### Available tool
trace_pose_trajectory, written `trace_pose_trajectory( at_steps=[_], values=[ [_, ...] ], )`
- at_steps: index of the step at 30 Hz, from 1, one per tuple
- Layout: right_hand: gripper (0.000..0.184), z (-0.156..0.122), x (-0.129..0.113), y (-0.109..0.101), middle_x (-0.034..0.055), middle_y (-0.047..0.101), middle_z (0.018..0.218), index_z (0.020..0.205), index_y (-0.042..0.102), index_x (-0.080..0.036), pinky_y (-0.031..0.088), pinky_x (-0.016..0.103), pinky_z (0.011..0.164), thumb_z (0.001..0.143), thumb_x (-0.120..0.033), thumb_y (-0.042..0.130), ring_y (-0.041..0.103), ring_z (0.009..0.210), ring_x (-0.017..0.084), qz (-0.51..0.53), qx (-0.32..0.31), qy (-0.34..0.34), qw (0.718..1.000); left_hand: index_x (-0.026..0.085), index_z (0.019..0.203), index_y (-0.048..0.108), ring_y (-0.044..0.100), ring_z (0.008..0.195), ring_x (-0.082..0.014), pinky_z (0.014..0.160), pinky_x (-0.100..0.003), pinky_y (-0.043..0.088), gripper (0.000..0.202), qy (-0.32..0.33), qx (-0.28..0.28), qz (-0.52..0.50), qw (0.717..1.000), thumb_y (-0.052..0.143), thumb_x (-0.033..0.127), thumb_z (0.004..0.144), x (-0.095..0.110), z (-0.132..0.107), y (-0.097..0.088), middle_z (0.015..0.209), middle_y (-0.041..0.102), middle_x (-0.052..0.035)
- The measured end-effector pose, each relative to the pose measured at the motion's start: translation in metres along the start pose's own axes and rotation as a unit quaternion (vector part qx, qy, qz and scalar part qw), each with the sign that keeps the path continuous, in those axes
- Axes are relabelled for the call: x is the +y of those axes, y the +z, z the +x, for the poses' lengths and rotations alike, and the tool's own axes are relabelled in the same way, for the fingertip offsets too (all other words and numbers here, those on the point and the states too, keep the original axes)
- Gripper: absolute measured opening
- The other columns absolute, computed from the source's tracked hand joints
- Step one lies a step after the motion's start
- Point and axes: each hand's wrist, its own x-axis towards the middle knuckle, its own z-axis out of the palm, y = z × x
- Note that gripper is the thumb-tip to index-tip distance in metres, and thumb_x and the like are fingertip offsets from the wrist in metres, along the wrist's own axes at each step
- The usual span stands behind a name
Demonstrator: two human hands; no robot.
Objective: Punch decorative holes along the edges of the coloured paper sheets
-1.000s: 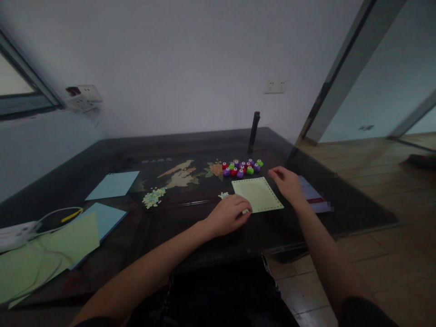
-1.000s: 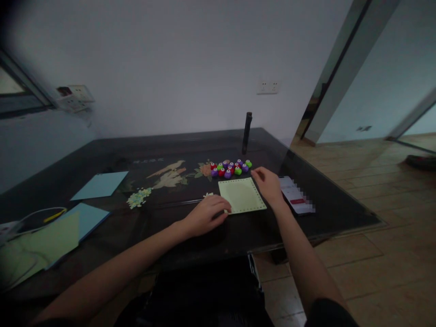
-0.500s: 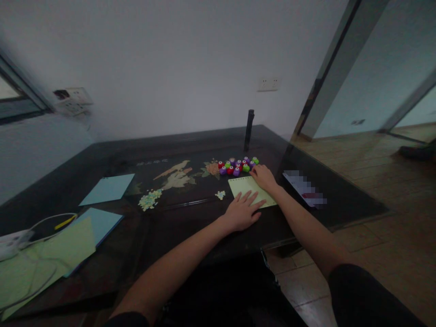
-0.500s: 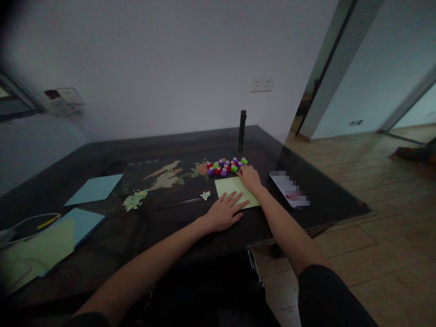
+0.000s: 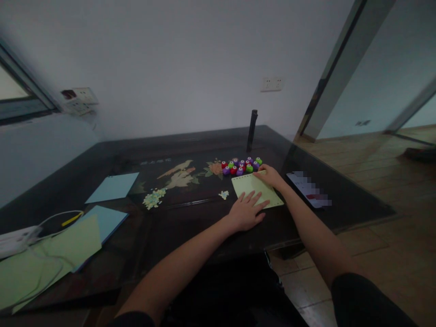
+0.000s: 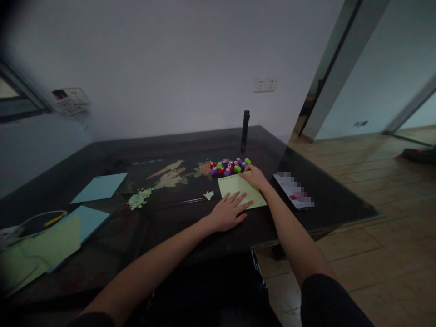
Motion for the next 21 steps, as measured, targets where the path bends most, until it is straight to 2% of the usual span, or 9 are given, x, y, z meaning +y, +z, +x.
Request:
trace_pose_trajectory(
  at_steps=[2, 6, 9, 12, 14, 16, 17, 19, 21],
  values=[
    [0.030, -0.004, 0.001, -0.005, 0.0051, 0.066, 0.080, 0.094, 0.058, -0.015, 0.048, 0.030, 0.066, 0.073, -0.035, 0.066, 0.061, 0.071, 0.019, 0.111, -0.017, 0.063, 0.992, 0.032, 0.142, 0.031, 0.021, 0.141, -0.0260, 0.113, -0.052, 0.017, 0.050, -0.001, 0.006, 0.002, 1.000, 0.027, 0.046, 0.094, 0.000, 0.000, 0.000, 0.153, 0.026, -0.0040],
    [0.037, -0.016, 0.003, -0.015, 0.0048, 0.069, 0.073, 0.097, 0.058, -0.014, 0.051, 0.031, 0.058, 0.065, -0.025, 0.072, 0.063, 0.062, 0.019, 0.266, -0.091, 0.163, 0.946, 0.033, 0.141, 0.032, 0.022, 0.141, -0.0249, 0.113, -0.052, 0.017, 0.048, 0.002, 0.019, -0.003, 1.000, 0.028, 0.045, 0.094, 0.000, -0.002, 0.003, 0.152, 0.028, -0.0033],
    [0.027, -0.027, 0.002, -0.023, 0.0061, 0.071, 0.074, 0.083, 0.063, -0.014, 0.053, 0.032, 0.060, 0.059, -0.020, 0.074, 0.064, 0.064, 0.020, 0.296, -0.154, 0.153, 0.930, 0.030, 0.137, 0.038, 0.023, 0.140, -0.0237, 0.113, -0.050, 0.018, 0.046, 0.013, 0.021, -0.034, 0.999, 0.031, 0.043, 0.094, -0.002, -0.004, -0.001, 0.151, 0.030, -0.0045],
    [0.022, -0.043, -0.003, -0.031, 0.0072, 0.072, 0.076, 0.078, 0.065, -0.014, 0.053, 0.034, 0.062, 0.060, -0.023, 0.073, 0.065, 0.064, 0.021, 0.296, -0.117, 0.126, 0.940, 0.026, 0.131, 0.046, 0.022, 0.140, -0.0253, 0.113, -0.051, 0.018, 0.042, -0.015, 0.075, -0.103, 0.992, 0.042, 0.036, 0.091, -0.008, -0.005, -0.015, 0.150, 0.031, -0.0080],
    [0.026, -0.056, -0.010, -0.036, 0.0081, 0.073, 0.082, 0.084, 0.066, -0.015, 0.054, 0.036, 0.066, 0.062, -0.029, 0.072, 0.066, 0.070, 0.023, 0.312, -0.063, 0.104, 0.942, 0.024, 0.131, 0.044, 0.021, 0.140, -0.0273, 0.113, -0.052, 0.018, 0.046, -0.076, 0.187, -0.162, 0.966, 0.051, 0.029, 0.086, -0.015, -0.006, -0.029, 0.150, 0.028, -0.0112],
    [0.032, -0.071, -0.022, -0.038, 0.0083, 0.073, 0.091, 0.091, 0.065, -0.017, 0.054, 0.039, 0.072, 0.064, -0.034, 0.072, 0.067, 0.079, 0.025, 0.341, -0.013, 0.064, 0.938, 0.022, 0.138, 0.032, 0.024, 0.139, -0.0278, 0.112, -0.051, 0.022, 0.064, -0.137, 0.314, -0.244, 0.908, 0.058, 0.024, 0.080, -0.022, -0.009, -0.043, 0.148, 0.028, -0.0144],
    [0.034, -0.078, -0.030, -0.038, 0.0084, 0.072, 0.093, 0.092, 0.065, -0.018, 0.054, 0.039, 0.074, 0.065, -0.038, 0.072, 0.067, 0.082, 0.026, 0.350, 0.009, 0.049, 0.935, 0.022, 0.140, 0.026, 0.029, 0.136, -0.0274, 0.110, -0.050, 0.027, 0.070, -0.153, 0.347, -0.295, 0.877, 0.060, 0.022, 0.079, -0.025, -0.011, -0.048, 0.146, 0.032, -0.0150],
    [0.037, -0.093, -0.048, -0.035, 0.0085, 0.071, 0.098, 0.096, 0.064, -0.019, 0.054, 0.040, 0.076, 0.068, -0.042, 0.071, 0.067, 0.087, 0.026, 0.355, 0.039, 0.022, 0.934, 0.022, 0.139, 0.021, 0.045, 0.126, -0.0251, 0.102, -0.046, 0.039, 0.068, -0.167, 0.339, -0.402, 0.834, 0.057, 0.021, 0.081, -0.029, -0.019, -0.055, 0.137, 0.044, -0.0146],
    [0.037, -0.107, -0.068, -0.028, 0.0082, 0.071, 0.099, 0.098, 0.064, -0.019, 0.053, 0.039, 0.079, 0.071, -0.043, 0.069, 0.066, 0.090, 0.025, 0.350, 0.051, -0.012, 0.935, 0.020, 0.132, 0.031, 0.055, 0.114, -0.0228, 0.096, -0.042, 0.045, 0.051, -0.172, 0.309, -0.460, 0.814, 0.052, 0.023, 0.086, -0.028, -0.033, -0.057, 0.125, 0.055, -0.0126]
  ],
)
